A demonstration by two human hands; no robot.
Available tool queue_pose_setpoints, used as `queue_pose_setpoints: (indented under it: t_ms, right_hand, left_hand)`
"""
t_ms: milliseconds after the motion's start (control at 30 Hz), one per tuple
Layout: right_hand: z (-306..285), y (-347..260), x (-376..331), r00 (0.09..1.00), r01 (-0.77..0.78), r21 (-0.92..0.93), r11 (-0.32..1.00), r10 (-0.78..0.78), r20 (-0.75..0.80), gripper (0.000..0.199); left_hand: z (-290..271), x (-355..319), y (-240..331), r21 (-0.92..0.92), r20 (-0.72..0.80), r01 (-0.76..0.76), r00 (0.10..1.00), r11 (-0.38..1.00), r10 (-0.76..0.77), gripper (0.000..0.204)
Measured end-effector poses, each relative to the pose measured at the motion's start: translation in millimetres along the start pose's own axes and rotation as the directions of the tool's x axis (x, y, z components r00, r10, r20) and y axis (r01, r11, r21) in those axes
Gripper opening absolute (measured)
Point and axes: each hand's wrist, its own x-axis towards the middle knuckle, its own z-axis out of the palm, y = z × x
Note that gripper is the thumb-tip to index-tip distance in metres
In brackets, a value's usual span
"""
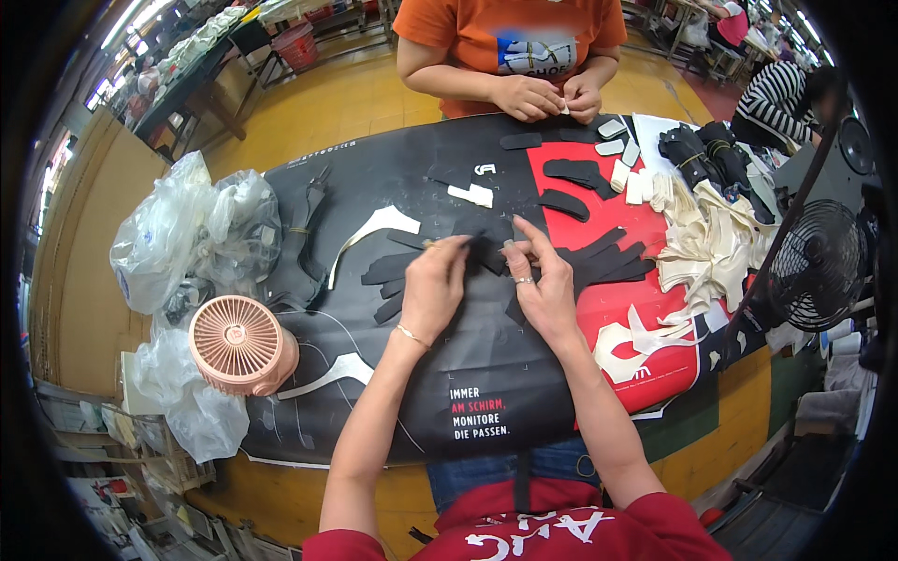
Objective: The person assembles gloves by hand at a workstation. They pick black glove pieces and white inserts, align and insert the inserts into the glove pieces, and place the assembled units on the table. The process is repeated for multiple gloves.
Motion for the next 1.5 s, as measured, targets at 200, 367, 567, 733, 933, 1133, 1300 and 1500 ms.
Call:
queue_pose_setpoints:
  t_ms: [200, 367, 567, 733, 933, 1133, 1300, 1500]
  right_hand:
    - [-1.1, -1.8, -2.3, 0.999, 0.053, -0.175, 0.983, -0.051, 0.014, 0.038]
    - [1.1, -3.4, -4.3, 0.997, 0.078, -0.219, 0.973, -0.07, 0.045, 0.035]
    - [1.8, -3.1, -4.9, 0.996, 0.077, -0.266, 0.961, -0.062, 0.064, 0.032]
    - [0.6, -3.7, -4.7, 0.995, 0.103, -0.26, 0.96, -0.095, 0.043, 0.031]
    - [0.2, -2.0, -3.8, 0.99, 0.136, -0.278, 0.951, -0.137, 0.017, 0.029]
    - [3.4, 2.8, -1.4, 0.996, 0.091, -0.234, 0.968, -0.086, 0.032, 0.03]
    - [5.8, -16.5, -0.5, 0.992, 0.092, -0.085, 0.992, -0.084, 0.097, 0.029]
    - [-39.0, -59.5, -27.8, 0.826, -0.19, 0.398, 0.898, -0.073, 0.559, 0.053]
  left_hand:
    - [-11.6, 15.4, -32.5, -0.762, 0.142, 0.484, 0.773, 0.431, -0.618, 0.025]
    - [-11.4, 11.9, -43.4, -0.764, 0.186, 0.493, 0.785, 0.415, -0.591, 0.039]
    - [-11.8, 13.1, -37.8, -0.798, 0.178, 0.471, 0.781, 0.377, -0.599, 0.026]
    - [-14.3, 12.2, -20.0, -0.624, 0.158, 0.427, 0.889, 0.654, -0.43, 0.027]
    - [-6.0, 3.1, 0.9, -0.162, 0.012, 0.015, 1.0, 0.987, -0.013, 0.031]
    - [5.1, -3.9, 1.3, 0.041, -0.024, -0.106, 0.994, 0.993, 0.107, 0.018]
    - [-1.1, 3.0, 10.6, 0.203, -0.231, -0.22, 0.936, 0.954, 0.265, 0.013]
    - [-75.2, -16.0, 61.6, 0.315, -0.191, -0.339, 0.893, 0.887, 0.408, 0.077]
